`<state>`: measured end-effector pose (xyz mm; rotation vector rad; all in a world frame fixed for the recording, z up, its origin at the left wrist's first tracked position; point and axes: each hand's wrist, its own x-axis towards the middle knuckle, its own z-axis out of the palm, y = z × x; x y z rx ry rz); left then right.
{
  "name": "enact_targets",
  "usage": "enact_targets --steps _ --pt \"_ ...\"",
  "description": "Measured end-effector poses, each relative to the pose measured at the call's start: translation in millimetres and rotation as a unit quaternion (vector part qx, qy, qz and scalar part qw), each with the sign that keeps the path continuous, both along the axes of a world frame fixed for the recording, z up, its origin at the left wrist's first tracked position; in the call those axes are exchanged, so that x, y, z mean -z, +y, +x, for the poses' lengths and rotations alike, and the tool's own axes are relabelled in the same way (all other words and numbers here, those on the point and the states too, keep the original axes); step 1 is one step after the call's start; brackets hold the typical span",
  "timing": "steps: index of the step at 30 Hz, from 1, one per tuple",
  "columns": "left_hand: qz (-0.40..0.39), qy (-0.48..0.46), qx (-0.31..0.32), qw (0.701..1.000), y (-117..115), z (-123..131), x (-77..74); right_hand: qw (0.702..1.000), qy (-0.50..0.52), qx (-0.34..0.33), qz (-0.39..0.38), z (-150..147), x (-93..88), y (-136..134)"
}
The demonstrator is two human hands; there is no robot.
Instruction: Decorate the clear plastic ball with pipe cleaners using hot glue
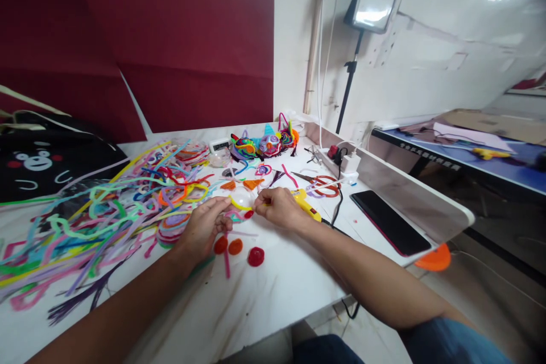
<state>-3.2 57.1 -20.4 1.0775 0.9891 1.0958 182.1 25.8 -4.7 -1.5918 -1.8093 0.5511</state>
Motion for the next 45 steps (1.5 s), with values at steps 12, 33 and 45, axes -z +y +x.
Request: enact_targets --steps 12,33,45 --pt "-0.005 -0.004 -0.002 1.0 -0.6 0.3 0.0 1.0 0.002 -0.006 -0.002 -0.2 -1.4 -1.7" --pt "0.002 0.007 0.001 1.0 -2.3 1.4 -2.3 1.0 -0.006 -0.02 0.011 -0.1 0.1 -3.1" --pt "-0.006 0.009 0.008 1.0 -1.3 -0.4 -0.6 0.999 -0.007 -0.033 0.027 1.5 5.2 -2.3"
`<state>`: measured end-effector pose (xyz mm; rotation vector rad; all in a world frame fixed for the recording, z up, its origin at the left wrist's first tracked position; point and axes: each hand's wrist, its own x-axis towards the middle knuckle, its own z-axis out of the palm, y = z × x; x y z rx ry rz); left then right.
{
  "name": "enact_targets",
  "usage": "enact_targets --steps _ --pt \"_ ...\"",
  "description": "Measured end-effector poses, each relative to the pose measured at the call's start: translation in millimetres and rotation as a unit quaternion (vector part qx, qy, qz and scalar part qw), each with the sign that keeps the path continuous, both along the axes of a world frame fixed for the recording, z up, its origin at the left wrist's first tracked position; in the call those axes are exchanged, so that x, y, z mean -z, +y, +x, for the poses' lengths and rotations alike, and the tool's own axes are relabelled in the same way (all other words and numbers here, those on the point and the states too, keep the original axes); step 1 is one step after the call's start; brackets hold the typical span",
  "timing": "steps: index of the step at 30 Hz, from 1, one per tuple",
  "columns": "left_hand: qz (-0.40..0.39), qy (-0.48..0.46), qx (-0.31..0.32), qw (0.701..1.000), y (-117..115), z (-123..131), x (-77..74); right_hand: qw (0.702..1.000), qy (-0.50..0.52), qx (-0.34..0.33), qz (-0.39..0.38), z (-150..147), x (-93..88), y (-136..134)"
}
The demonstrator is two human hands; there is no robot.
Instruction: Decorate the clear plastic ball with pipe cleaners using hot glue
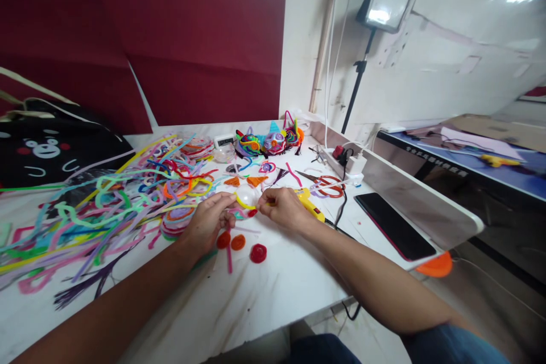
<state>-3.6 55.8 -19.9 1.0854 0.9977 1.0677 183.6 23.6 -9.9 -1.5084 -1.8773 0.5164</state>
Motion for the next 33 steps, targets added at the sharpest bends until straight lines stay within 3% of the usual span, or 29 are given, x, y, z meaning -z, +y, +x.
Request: enact_targets --steps 33 --pt "0.003 0.0 0.003 1.0 0.0 0.3 1.2 1.0 -0.007 -0.007 0.003 -0.7 -1.2 -2.2"
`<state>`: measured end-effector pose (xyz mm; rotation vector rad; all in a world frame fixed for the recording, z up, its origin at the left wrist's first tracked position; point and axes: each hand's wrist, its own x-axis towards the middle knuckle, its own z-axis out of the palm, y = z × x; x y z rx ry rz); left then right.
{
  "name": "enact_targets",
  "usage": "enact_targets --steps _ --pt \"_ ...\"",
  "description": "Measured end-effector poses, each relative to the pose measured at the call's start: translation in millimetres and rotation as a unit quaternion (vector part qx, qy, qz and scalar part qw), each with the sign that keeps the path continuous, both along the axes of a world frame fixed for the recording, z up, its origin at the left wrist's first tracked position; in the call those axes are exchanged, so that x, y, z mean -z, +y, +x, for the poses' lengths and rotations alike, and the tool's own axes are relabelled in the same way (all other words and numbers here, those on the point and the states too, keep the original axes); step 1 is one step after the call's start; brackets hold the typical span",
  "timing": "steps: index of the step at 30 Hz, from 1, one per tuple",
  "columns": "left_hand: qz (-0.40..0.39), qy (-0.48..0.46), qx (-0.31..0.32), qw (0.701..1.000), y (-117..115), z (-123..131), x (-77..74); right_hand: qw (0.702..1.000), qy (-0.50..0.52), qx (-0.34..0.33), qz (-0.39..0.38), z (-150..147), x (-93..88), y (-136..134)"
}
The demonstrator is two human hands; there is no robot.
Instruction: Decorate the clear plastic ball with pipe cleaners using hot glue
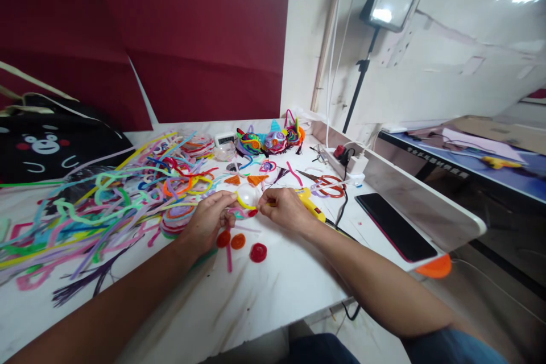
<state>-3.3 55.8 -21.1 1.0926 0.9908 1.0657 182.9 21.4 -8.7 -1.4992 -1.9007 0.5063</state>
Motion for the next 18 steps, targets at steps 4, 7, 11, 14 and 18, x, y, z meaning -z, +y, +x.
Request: enact_targets --steps 4,7,11,14,18 --pt "0.001 0.004 0.002 1.0 0.2 -0.1 -0.2 1.0 -0.002 0.001 -0.001 -0.1 0.3 -0.2" --pt "0.0 0.005 0.001 1.0 0.8 -0.2 0.3 1.0 -0.002 -0.001 0.001 0.0 0.3 -0.5" --pt "0.002 0.005 0.001 1.0 0.8 -0.8 0.8 1.0 -0.001 0.0 -0.003 -0.4 0.4 -0.9" --pt "0.006 0.005 0.004 1.0 0.4 -0.9 0.8 1.0 -0.003 0.003 -0.002 -0.9 0.5 -1.0" --pt "0.006 0.008 0.006 1.0 0.4 -0.4 0.2 1.0 -0.008 0.003 -0.003 -1.1 0.2 -0.9"
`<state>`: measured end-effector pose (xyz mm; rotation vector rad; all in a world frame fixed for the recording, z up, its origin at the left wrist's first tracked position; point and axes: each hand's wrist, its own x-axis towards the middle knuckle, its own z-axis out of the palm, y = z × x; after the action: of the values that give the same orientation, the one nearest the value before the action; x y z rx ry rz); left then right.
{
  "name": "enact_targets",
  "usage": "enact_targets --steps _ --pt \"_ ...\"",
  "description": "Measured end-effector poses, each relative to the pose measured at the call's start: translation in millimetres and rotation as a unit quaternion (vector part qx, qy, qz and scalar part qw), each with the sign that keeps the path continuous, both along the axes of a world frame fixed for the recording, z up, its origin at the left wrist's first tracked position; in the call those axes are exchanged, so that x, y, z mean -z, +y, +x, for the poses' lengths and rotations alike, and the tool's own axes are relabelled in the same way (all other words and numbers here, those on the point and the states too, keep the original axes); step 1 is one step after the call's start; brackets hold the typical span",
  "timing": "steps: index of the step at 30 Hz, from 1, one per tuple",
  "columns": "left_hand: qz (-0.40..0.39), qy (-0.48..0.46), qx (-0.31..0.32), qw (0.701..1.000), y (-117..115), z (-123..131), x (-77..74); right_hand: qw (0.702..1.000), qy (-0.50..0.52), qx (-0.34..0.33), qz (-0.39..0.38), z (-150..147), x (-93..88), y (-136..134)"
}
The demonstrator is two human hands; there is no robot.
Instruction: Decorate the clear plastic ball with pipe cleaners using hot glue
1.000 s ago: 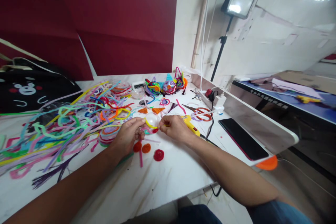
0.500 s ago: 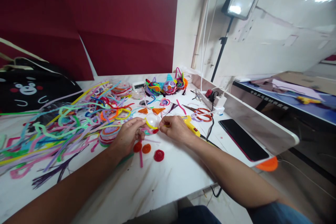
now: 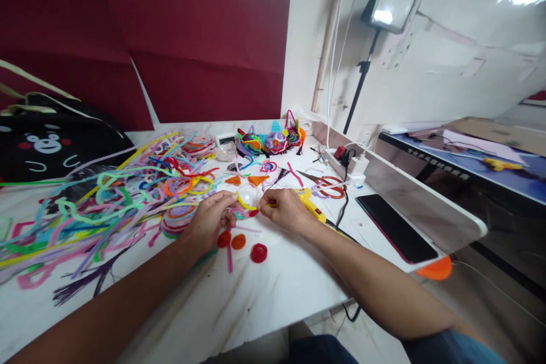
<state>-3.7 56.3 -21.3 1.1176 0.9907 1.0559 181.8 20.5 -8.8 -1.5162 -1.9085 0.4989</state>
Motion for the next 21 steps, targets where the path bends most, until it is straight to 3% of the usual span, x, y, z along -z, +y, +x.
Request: enact_targets --steps 21 --pt "0.01 0.003 0.004 1.0 -1.3 0.0 -0.9 1.0 -0.013 0.005 0.002 0.7 -0.7 -0.6"
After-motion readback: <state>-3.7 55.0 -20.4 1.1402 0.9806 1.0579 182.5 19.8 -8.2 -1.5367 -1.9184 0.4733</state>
